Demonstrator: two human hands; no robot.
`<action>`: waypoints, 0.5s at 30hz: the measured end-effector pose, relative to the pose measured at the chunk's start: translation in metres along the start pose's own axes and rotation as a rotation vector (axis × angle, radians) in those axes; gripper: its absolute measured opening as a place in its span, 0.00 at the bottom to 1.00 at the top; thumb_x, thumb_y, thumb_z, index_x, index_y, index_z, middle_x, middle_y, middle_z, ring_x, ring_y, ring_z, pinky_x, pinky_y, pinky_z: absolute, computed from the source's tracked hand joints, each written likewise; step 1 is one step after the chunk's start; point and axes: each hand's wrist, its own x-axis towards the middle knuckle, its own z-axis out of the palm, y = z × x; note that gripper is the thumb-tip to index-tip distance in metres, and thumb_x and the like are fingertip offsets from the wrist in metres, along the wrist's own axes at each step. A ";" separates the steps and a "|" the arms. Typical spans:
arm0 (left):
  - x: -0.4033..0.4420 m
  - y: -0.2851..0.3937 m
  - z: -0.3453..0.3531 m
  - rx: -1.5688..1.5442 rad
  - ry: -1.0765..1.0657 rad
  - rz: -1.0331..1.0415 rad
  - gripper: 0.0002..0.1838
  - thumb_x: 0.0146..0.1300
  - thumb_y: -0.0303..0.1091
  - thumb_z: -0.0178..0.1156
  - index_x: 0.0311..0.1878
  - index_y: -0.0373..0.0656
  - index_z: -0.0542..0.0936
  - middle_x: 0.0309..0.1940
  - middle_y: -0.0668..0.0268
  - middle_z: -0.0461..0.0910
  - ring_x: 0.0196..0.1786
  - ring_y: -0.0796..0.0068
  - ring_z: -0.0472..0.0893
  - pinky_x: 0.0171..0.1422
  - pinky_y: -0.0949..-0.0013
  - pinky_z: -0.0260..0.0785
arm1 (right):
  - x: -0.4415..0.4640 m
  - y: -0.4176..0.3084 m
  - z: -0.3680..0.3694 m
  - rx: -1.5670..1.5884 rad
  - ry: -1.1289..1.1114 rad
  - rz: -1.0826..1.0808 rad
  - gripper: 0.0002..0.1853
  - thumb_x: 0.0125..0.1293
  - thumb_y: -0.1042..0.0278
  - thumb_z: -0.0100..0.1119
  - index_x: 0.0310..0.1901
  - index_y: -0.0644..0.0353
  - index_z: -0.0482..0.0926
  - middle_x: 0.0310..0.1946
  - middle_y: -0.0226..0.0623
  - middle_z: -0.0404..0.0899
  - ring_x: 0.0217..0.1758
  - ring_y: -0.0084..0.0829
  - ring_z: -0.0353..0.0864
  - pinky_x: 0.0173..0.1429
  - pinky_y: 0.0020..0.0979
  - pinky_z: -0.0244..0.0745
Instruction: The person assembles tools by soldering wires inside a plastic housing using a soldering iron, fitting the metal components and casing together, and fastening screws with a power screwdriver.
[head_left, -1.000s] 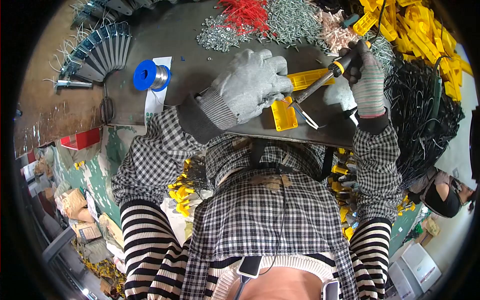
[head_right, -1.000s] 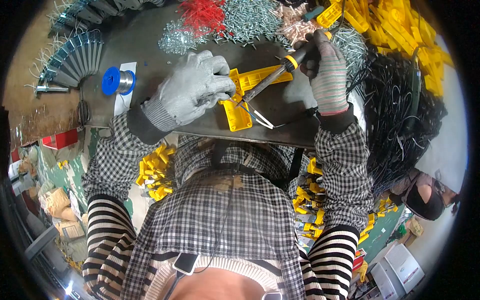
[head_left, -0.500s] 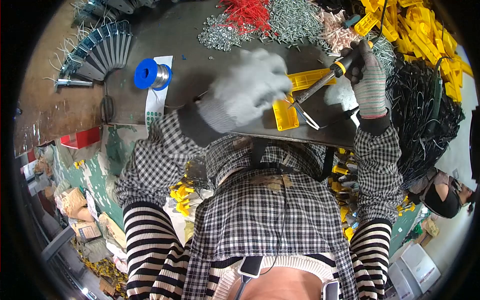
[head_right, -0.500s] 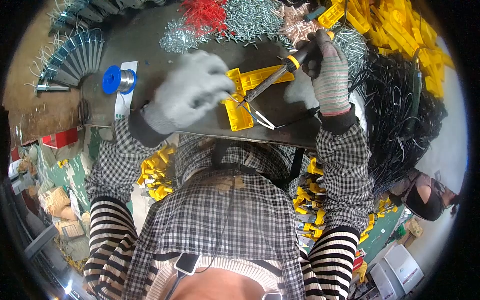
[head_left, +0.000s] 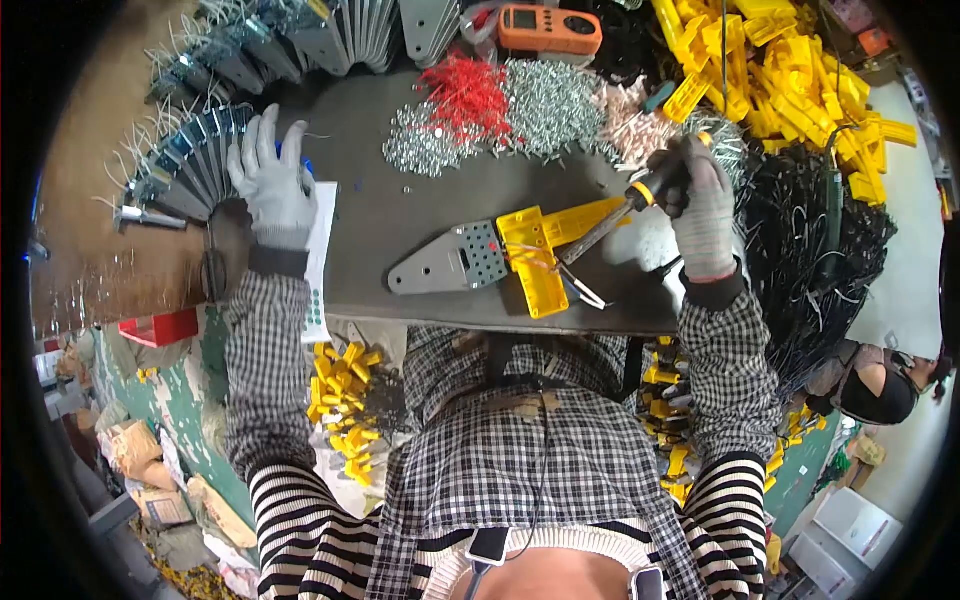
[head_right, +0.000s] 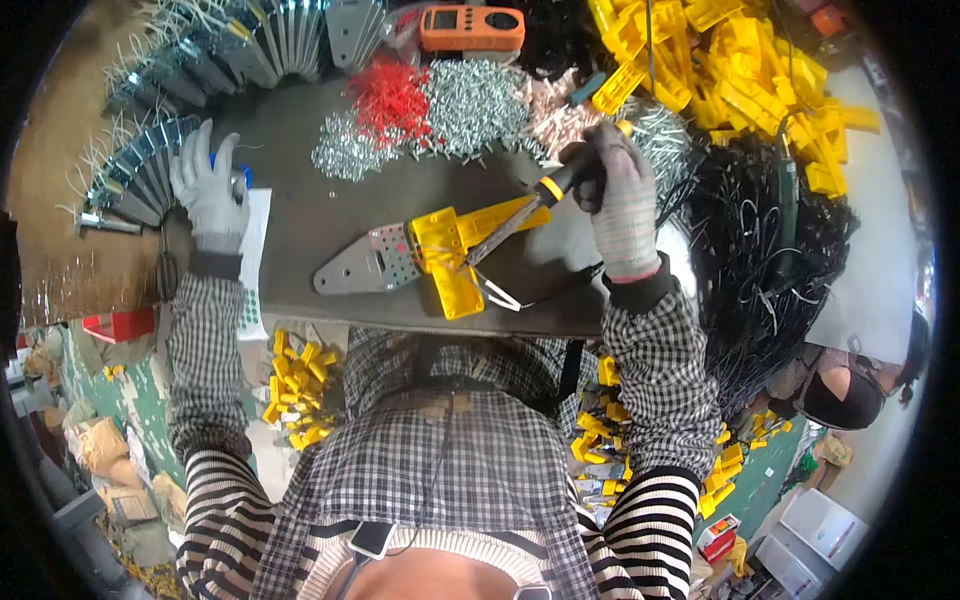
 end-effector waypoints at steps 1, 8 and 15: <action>0.001 0.012 -0.015 -0.242 0.069 0.080 0.24 0.53 0.27 0.61 0.56 0.44 0.77 0.62 0.56 0.71 0.65 0.51 0.70 0.68 0.50 0.62 | 0.001 -0.012 -0.001 -0.029 0.038 -0.073 0.15 0.72 0.54 0.53 0.35 0.58 0.77 0.24 0.28 0.79 0.18 0.13 0.65 0.22 0.17 0.59; -0.063 0.118 -0.033 -0.883 -0.356 0.292 0.42 0.60 0.62 0.58 0.69 0.42 0.63 0.66 0.57 0.68 0.66 0.55 0.68 0.69 0.49 0.58 | 0.068 -0.072 0.021 -0.218 0.213 -0.847 0.13 0.75 0.60 0.48 0.47 0.62 0.75 0.40 0.37 0.83 0.45 0.28 0.85 0.40 0.24 0.75; -0.033 0.114 -0.060 -1.073 -0.270 0.247 0.31 0.50 0.43 0.70 0.58 0.47 0.75 0.66 0.58 0.68 0.69 0.54 0.65 0.72 0.50 0.55 | 0.173 -0.012 0.035 0.222 0.012 -0.719 0.08 0.73 0.73 0.50 0.47 0.65 0.77 0.36 0.33 0.80 0.40 0.25 0.79 0.43 0.26 0.76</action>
